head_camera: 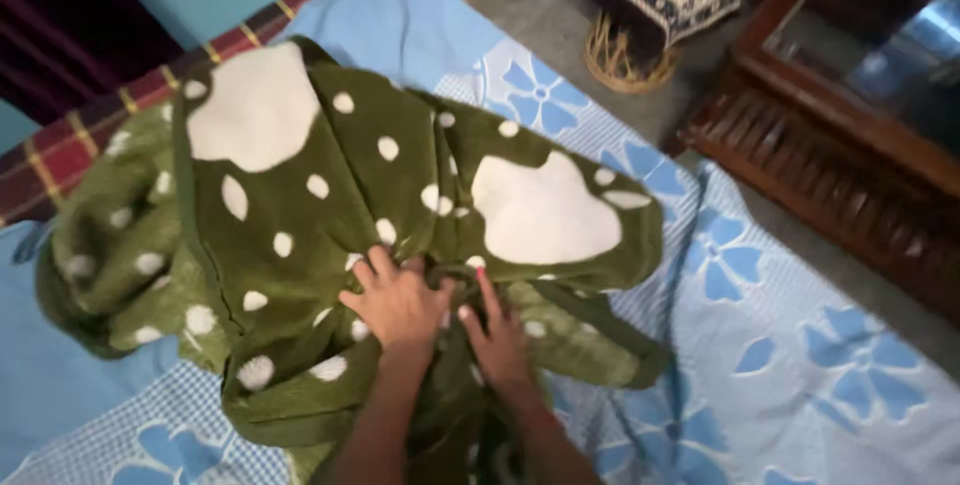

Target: The person folds a pillowcase and smooths it on a bed, then gathers and folds a green blanket with white polka dots.

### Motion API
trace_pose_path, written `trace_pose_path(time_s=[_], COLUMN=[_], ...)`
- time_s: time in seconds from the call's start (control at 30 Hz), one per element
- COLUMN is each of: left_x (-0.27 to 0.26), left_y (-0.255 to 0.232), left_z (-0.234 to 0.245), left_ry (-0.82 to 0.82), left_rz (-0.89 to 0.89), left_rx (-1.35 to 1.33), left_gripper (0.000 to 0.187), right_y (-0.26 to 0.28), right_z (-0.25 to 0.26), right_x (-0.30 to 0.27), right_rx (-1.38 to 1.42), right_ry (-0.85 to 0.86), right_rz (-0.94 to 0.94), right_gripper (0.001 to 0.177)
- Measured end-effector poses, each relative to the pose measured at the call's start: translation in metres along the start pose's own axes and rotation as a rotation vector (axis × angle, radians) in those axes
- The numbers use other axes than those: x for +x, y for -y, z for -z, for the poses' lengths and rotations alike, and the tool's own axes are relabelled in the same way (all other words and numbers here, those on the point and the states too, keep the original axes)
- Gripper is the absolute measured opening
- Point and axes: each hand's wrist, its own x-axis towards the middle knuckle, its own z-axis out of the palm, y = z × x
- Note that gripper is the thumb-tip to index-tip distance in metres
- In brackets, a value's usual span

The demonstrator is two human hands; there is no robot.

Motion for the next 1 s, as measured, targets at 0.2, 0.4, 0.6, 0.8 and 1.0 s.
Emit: trace_pose_path(time_s=[0.2, 0.4, 0.6, 0.8, 1.0], left_x=[0.015, 0.046, 0.053, 0.063, 0.081], left_y=[-0.012, -0.054, -0.151, -0.236, -0.345], left_z=[0.061, 0.134, 0.24, 0.356, 0.511], left_ry=[0.277, 0.351, 0.263, 0.198, 0.052], left_rz=[0.292, 0.241, 0.193, 0.095, -0.159], left_rx=[-0.099, -0.458, -0.807, -1.176, -1.39], left_gripper=[0.041, 0.05, 0.048, 0.039, 0.032], right_y=[-0.007, 0.036, 0.123, 0.221, 0.304], right_z=[0.036, 0.093, 0.209, 0.315, 0.465], right_x=[-0.059, -0.069, -0.029, -0.014, 0.045], right_rx=[0.366, 0.658, 0.856, 1.053, 0.818], right_ry=[0.33, 0.469, 0.354, 0.032, -0.412], right_rz=[-0.313, -0.069, -0.133, -0.039, 0.374], right_gripper=[0.065, 0.066, 0.052, 0.053, 0.043])
